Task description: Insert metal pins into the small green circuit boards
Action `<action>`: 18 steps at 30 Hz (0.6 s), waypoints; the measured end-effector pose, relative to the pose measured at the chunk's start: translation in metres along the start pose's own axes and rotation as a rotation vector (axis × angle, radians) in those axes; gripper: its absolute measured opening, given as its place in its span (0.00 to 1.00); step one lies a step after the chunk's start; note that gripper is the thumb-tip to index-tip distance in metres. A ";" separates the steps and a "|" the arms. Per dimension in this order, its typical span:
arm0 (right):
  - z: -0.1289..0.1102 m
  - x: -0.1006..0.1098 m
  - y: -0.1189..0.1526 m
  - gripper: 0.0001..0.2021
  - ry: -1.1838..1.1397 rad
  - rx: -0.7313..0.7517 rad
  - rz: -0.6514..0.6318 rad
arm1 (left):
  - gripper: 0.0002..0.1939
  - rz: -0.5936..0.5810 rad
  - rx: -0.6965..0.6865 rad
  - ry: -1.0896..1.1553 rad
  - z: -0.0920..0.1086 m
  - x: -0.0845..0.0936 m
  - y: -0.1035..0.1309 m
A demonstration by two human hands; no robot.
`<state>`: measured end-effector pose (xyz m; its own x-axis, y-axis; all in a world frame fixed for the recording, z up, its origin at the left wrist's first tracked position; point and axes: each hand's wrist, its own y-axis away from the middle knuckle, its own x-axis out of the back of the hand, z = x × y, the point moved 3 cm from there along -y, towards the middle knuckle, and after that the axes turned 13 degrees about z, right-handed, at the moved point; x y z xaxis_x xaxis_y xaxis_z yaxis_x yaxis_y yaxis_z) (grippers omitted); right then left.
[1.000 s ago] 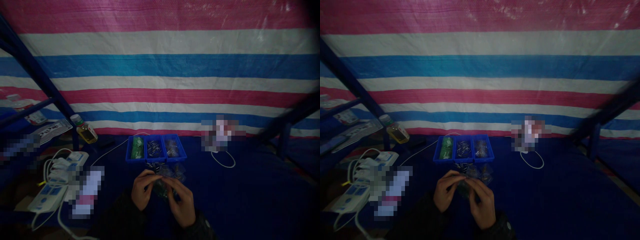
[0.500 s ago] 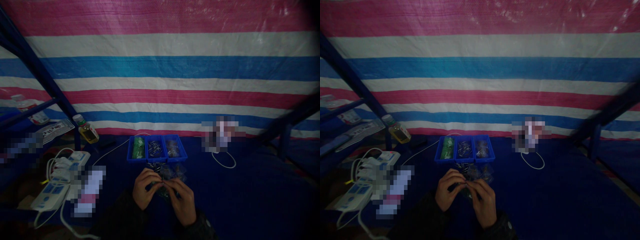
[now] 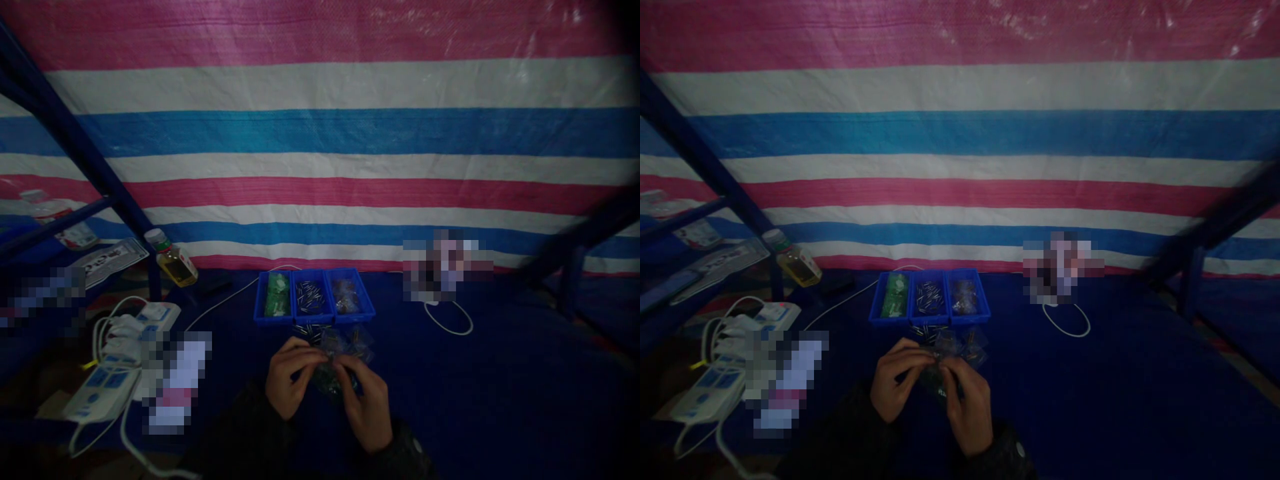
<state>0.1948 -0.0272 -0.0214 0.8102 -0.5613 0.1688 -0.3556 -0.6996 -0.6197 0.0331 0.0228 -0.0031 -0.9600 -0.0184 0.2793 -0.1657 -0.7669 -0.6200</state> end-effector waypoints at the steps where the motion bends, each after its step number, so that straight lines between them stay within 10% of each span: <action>1: 0.000 0.001 0.000 0.08 0.009 0.006 -0.009 | 0.13 -0.013 -0.017 -0.002 0.000 0.000 -0.001; 18: -0.004 -0.004 -0.003 0.06 -0.027 -0.036 -0.106 | 0.02 0.081 0.074 -0.025 0.001 -0.001 0.001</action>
<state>0.1909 -0.0250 -0.0172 0.8562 -0.4716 0.2111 -0.2831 -0.7700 -0.5718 0.0338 0.0215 -0.0037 -0.9634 -0.0977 0.2495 -0.0699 -0.8074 -0.5859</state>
